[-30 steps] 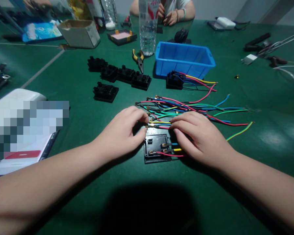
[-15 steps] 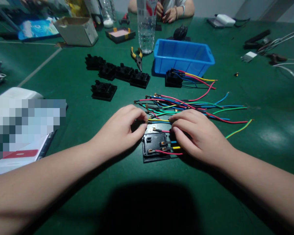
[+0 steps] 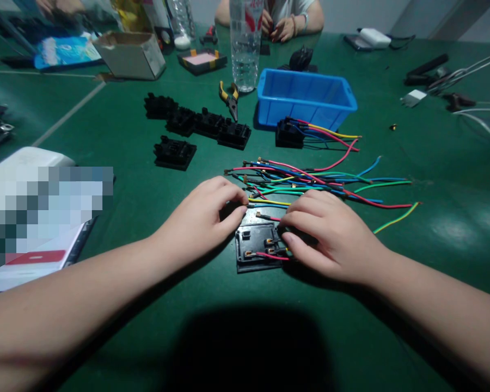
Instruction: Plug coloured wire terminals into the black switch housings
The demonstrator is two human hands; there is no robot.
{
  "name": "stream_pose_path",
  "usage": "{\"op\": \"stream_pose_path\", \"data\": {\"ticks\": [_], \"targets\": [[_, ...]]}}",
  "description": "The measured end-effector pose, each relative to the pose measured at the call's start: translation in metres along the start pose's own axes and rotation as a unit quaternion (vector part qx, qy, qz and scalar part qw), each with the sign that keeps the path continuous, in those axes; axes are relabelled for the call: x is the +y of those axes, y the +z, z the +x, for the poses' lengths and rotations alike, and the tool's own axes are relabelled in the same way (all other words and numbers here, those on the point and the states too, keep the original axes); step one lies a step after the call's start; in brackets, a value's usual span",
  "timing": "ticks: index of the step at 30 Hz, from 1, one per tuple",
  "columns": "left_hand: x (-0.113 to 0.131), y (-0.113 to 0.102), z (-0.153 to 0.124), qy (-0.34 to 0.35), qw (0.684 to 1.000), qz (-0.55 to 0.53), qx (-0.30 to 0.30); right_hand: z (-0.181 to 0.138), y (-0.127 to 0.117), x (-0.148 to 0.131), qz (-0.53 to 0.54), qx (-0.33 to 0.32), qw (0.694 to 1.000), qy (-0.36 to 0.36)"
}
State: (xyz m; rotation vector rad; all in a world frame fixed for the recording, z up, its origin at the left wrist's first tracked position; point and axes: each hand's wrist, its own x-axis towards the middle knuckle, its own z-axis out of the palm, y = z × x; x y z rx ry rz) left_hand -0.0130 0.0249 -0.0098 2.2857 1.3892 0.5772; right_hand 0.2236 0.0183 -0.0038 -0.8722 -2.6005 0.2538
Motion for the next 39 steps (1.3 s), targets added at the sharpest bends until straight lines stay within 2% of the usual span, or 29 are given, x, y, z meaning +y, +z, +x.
{"op": "stream_pose_path", "data": {"ticks": [9,15,22,29,34,39], "targets": [[0.0018,-0.0010,-0.0009,-0.005,1.000,-0.005,0.000,0.0006,-0.0006,0.0003,0.006,0.007,1.000,-0.018],[0.0017,-0.0008,0.0002,-0.007,1.000,-0.016,0.003,-0.0008,0.0008,0.0002,-0.003,0.013,1.000,0.000],[0.0016,-0.0018,0.0004,-0.026,0.999,-0.037,0.000,-0.0011,0.0027,0.0013,-0.014,-0.009,1.000,0.014],[0.0021,-0.0008,-0.0023,0.011,1.000,-0.002,0.018,-0.0015,0.0025,0.0013,-0.024,0.006,0.999,0.043],[0.0025,-0.0008,-0.0034,0.055,0.997,0.039,-0.035,-0.0022,0.0032,0.0008,-0.040,0.017,0.996,0.080],[0.0040,-0.0018,-0.0049,0.055,0.996,0.056,-0.039,-0.0016,0.0040,-0.0005,-0.054,-0.006,0.992,0.117]]}}
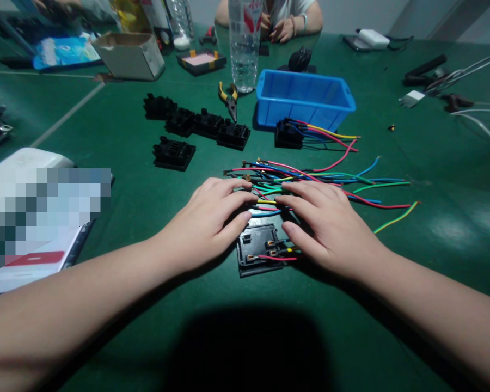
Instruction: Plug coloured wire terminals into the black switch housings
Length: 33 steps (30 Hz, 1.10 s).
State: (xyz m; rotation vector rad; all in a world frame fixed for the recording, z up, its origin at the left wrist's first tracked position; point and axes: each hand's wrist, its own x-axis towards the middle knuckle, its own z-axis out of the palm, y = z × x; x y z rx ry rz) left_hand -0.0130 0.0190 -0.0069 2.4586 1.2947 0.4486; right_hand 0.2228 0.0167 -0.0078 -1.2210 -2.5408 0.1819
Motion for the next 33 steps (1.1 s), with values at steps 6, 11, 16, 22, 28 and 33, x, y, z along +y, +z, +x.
{"op": "stream_pose_path", "data": {"ticks": [6,11,16,22,28,33], "targets": [[0.0012,-0.0003,0.0003,0.004,1.000,-0.002,0.000,0.0004,0.0001,0.0005,0.001,0.001,1.000,0.014],[0.0003,0.0000,0.0014,0.003,1.000,-0.010,0.006,0.0007,-0.0020,0.0004,0.021,0.012,1.000,-0.010],[-0.0007,0.0008,0.0013,-0.003,1.000,-0.015,0.006,-0.0003,-0.0023,-0.0002,0.014,0.011,1.000,-0.019],[-0.0002,0.0006,0.0011,-0.003,1.000,-0.019,0.015,0.0006,-0.0019,-0.0003,0.016,0.012,1.000,-0.010],[0.0013,-0.0006,0.0014,-0.002,0.999,-0.023,0.033,0.0012,-0.0006,0.0014,0.023,0.012,1.000,0.000],[0.0032,-0.0017,0.0006,0.002,0.999,-0.036,0.035,0.0016,0.0002,0.0020,0.034,0.007,0.999,-0.005]]}}
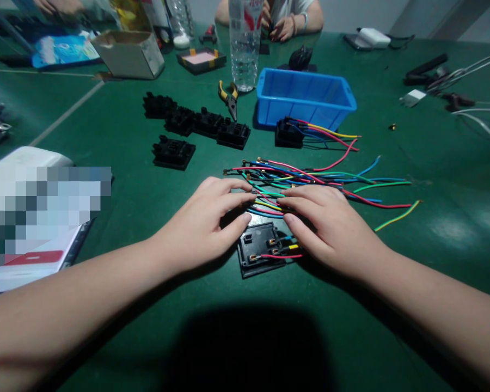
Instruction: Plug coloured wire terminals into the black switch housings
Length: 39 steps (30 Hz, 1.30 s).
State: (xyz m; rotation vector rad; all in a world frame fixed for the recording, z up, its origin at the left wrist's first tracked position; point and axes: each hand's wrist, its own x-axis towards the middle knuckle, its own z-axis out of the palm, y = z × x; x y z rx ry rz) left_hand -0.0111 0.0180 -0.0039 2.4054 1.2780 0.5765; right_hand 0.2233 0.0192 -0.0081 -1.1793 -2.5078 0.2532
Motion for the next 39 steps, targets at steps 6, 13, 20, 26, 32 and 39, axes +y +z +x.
{"op": "stream_pose_path", "data": {"ticks": [6,13,20,26,32,39], "targets": [[-0.0014,0.0011,-0.0006,-0.017,1.000,0.000,-0.006,0.0001,-0.0006,-0.0006,0.002,0.014,1.000,-0.009],[-0.0050,0.0037,-0.0004,-0.012,1.000,0.003,-0.012,-0.0005,-0.0027,-0.0007,-0.002,0.043,0.998,-0.043],[-0.0044,0.0010,-0.0008,-0.005,1.000,-0.019,-0.010,0.0002,-0.0020,-0.0009,-0.003,0.047,0.998,-0.048],[-0.0027,0.0002,-0.0010,-0.023,0.999,-0.044,0.001,0.0001,-0.0017,-0.0003,-0.006,0.033,0.999,-0.035],[0.0002,-0.0009,0.0000,-0.061,0.996,-0.069,0.011,0.0001,-0.0017,-0.0004,-0.004,0.029,0.999,-0.032],[-0.0002,-0.0013,0.0009,-0.046,0.995,-0.088,0.029,-0.0012,-0.0002,0.0001,0.002,0.047,0.998,-0.044]]}}
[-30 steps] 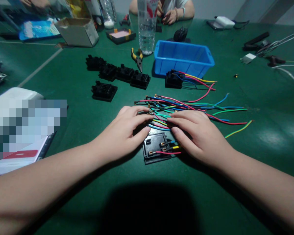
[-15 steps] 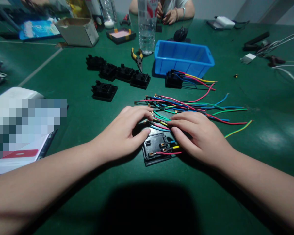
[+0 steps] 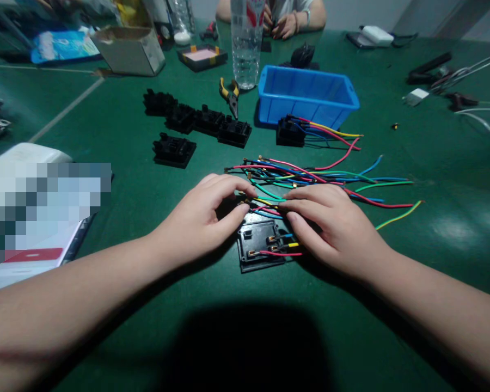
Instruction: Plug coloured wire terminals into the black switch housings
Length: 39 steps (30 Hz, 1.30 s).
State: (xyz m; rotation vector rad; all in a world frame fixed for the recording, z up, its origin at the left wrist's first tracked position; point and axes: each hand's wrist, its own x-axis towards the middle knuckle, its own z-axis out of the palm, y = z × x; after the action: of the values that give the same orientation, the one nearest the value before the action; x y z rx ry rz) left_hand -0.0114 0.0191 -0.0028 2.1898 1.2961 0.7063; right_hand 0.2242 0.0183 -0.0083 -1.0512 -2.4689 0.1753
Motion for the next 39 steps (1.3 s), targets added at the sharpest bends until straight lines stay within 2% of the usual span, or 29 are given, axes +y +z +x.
{"op": "stream_pose_path", "data": {"ticks": [16,23,30,39], "targets": [[-0.0013,0.0002,-0.0028,0.011,0.996,-0.032,0.079,-0.0003,-0.0029,0.0015,0.014,0.047,0.995,-0.088],[0.0008,-0.0012,-0.0031,0.042,0.996,-0.047,0.059,0.0008,-0.0058,-0.0017,0.043,0.105,0.989,-0.092],[0.0021,-0.0015,-0.0024,0.053,0.997,-0.043,0.025,-0.0012,-0.0071,-0.0037,0.038,0.113,0.987,-0.108],[0.0010,-0.0025,-0.0021,0.081,0.996,-0.032,0.020,-0.0011,-0.0064,-0.0012,0.014,0.113,0.987,-0.115]]}}
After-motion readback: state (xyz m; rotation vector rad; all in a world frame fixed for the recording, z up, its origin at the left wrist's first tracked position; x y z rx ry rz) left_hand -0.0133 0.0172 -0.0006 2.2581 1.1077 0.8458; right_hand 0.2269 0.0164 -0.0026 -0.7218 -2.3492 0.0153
